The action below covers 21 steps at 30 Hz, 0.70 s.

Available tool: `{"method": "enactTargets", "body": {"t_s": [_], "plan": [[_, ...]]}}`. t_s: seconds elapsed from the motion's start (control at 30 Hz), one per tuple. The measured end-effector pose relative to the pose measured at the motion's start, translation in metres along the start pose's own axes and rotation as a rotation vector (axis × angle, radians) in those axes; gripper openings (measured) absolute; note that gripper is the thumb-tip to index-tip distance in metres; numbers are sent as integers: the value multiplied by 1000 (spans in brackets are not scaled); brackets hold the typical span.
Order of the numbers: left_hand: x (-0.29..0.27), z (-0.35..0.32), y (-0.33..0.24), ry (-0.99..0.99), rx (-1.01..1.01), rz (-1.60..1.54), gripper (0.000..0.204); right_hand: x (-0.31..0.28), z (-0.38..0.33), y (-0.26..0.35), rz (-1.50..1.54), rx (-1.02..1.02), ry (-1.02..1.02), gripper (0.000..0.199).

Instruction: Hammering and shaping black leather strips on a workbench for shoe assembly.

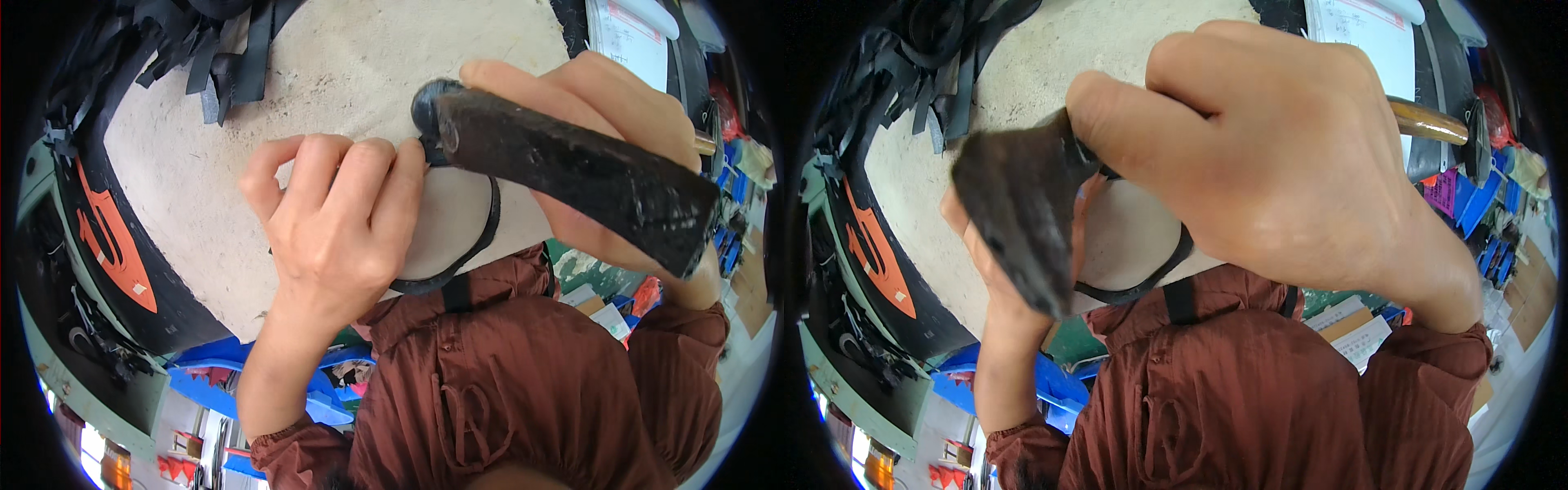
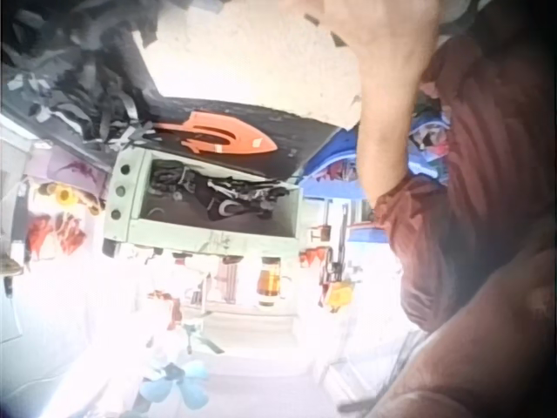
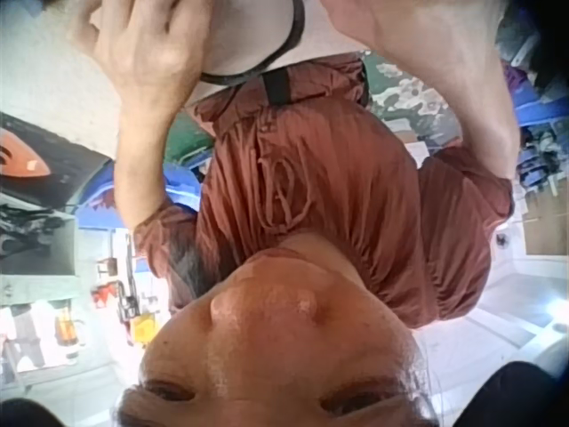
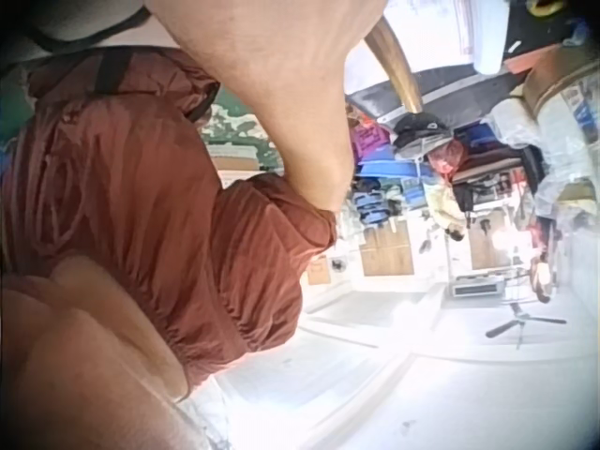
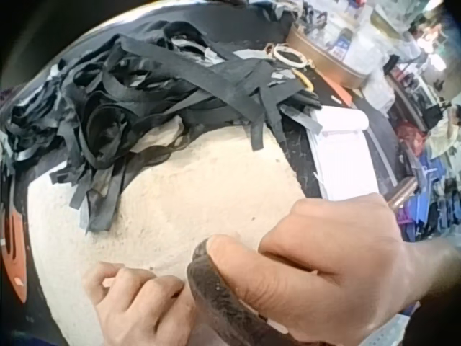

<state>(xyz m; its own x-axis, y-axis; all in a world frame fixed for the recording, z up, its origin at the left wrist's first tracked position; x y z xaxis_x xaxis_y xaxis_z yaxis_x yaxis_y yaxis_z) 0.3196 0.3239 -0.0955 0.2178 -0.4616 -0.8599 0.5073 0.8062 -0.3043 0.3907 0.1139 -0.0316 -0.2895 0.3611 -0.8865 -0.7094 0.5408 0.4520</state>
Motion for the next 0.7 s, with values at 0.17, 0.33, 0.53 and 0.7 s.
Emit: {"method": "enactTargets", "body": {"t_s": [0.17, 0.33, 0.53, 0.7], "plan": [[-7, -1, 13, 30, -52, -119, 27, -1, 0, 2, -137, -2, 100, 51], [2, -7, 12, -58, 56, -87, 31, -1, -2, 7, -123, -11, 59, 50], [-6, 1, 19, 96, 109, -171, 33, 1, -1, 4, -144, 14, 8, 51], [-10, 12, 14, 190, 43, -283, 29, 0, -10, 1, -149, 27, 5, 49]]}}
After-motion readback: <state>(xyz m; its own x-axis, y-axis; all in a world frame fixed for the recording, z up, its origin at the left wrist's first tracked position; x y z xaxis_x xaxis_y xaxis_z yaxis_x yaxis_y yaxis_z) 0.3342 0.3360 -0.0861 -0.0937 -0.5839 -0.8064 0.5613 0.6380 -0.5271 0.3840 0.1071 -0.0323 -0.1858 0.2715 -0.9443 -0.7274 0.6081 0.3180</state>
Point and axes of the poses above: each hand's wrist, its own z-axis towards the middle knuckle, its own x-axis out of the palm, y = z × x, the point moved 1 cm from there along z, towards the middle knuckle, and after that the axes turned 2 degrees about y, right-handed, at the moved point
